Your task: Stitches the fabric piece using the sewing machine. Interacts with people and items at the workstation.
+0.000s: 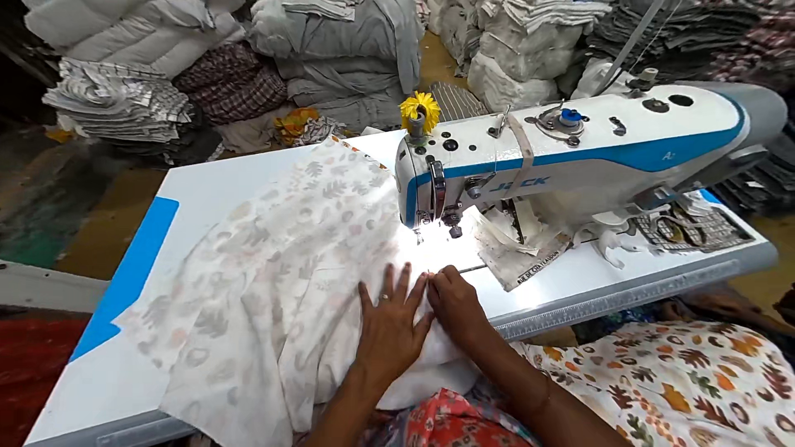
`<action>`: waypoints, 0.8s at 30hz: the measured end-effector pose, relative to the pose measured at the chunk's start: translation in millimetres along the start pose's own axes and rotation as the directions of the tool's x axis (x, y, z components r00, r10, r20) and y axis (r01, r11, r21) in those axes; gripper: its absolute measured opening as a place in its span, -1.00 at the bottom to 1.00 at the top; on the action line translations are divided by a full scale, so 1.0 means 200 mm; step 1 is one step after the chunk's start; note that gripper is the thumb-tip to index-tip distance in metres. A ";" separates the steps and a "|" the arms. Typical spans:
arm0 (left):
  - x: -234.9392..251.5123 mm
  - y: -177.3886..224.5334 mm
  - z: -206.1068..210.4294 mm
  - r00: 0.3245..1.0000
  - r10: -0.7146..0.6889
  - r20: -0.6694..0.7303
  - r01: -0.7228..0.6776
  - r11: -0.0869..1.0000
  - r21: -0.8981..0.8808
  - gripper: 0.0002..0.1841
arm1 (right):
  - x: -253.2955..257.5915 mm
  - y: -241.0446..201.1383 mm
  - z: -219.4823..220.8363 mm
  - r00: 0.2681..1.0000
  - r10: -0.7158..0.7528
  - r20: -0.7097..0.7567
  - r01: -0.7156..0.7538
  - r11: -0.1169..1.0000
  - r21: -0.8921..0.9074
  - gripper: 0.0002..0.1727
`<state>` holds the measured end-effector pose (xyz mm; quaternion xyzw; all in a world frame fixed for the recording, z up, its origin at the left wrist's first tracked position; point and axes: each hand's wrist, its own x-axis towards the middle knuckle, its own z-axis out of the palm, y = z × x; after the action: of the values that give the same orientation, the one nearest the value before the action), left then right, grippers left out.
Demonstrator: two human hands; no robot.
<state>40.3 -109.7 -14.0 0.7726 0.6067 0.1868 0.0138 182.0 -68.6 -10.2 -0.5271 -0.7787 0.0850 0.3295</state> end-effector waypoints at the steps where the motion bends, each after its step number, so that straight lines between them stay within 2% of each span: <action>1: -0.02 0.02 -0.02 0.999 -0.010 0.041 0.010 1.000 0.014 -0.32 | 0.00 0.00 0.00 1.000 -0.001 -0.010 0.001 1.000 0.001 -0.89; 3: -0.03 0.06 -0.05 0.992 -0.066 0.111 0.064 0.998 0.018 -0.31 | 0.00 -0.01 0.00 1.000 0.008 -0.006 -0.008 1.000 -0.003 -0.87; 4: -0.02 0.04 -0.05 0.993 -0.049 0.105 0.048 0.999 0.009 -0.30 | 0.01 -0.01 0.00 1.000 0.009 -0.017 -0.009 1.000 -0.007 -0.87; 5: -0.01 -0.01 -0.04 0.996 0.011 0.083 -0.010 1.000 -0.013 -0.29 | 0.00 0.00 0.01 1.000 0.004 -0.031 -0.005 1.000 -0.009 -0.88; 7: 0.02 -0.13 -0.04 0.973 0.229 0.021 -0.226 0.968 -0.105 -0.33 | 0.00 0.00 0.01 1.000 0.012 -0.022 -0.011 1.000 0.006 -0.89; 9: 0.04 -0.17 -0.06 0.890 0.451 -0.070 -0.456 0.869 -0.192 -0.57 | 0.00 0.00 0.01 1.000 0.020 -0.010 -0.020 1.000 0.018 -0.89; 10: 0.05 -0.14 -0.08 0.872 0.483 -0.081 -0.487 0.838 -0.247 -0.69 | 0.00 0.00 0.00 1.000 0.022 -0.011 -0.021 1.000 0.021 -0.88; 11: 0.04 -0.09 -0.10 0.897 0.438 -0.060 -0.435 0.849 -0.301 -0.75 | 0.00 0.00 0.00 1.000 0.023 -0.011 -0.023 1.000 0.016 -0.88; 13: 0.02 0.04 -0.15 0.979 0.194 0.068 -0.157 0.917 -0.366 -0.84 | 0.00 0.00 0.01 1.000 0.020 -0.016 -0.020 1.000 0.011 -0.87; 14: 0.02 0.08 -0.17 0.991 0.076 0.111 -0.034 0.937 -0.347 -0.85 | 0.00 0.00 0.01 1.000 0.017 -0.020 -0.016 1.000 0.009 -0.87; 16: 0.03 0.13 -0.16 0.991 -0.056 0.121 0.085 0.964 -0.251 -0.75 | -0.01 0.00 0.01 1.000 0.005 -0.025 -0.004 1.000 0.015 -0.88; 18: 0.03 0.15 -0.13 0.990 -0.078 0.117 0.094 0.986 -0.135 -0.58 | -0.01 0.01 0.01 0.999 -0.007 -0.041 0.008 1.000 0.016 -0.89; 20: 0.03 0.14 -0.08 0.997 -0.037 0.065 0.040 0.998 -0.049 -0.51 | -0.01 0.01 0.01 0.999 -0.013 -0.044 0.013 1.000 0.021 -0.90; 22: 0.04 0.09 -0.05 1.000 0.008 0.020 -0.007 0.998 -0.056 -0.52 | -0.01 0.01 0.02 0.996 -0.035 -0.077 0.036 0.999 0.013 -0.90; 24: 0.07 0.00 -0.01 0.996 0.069 -0.052 -0.076 0.986 -0.151 -0.55 | -0.01 0.02 0.03 0.994 -0.046 -0.099 0.046 0.999 0.003 -0.92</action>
<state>42.2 -97.3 -7.9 0.7861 0.5624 0.2510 0.0518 181.5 -67.6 -16.3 -0.5117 -0.7732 0.0530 0.3708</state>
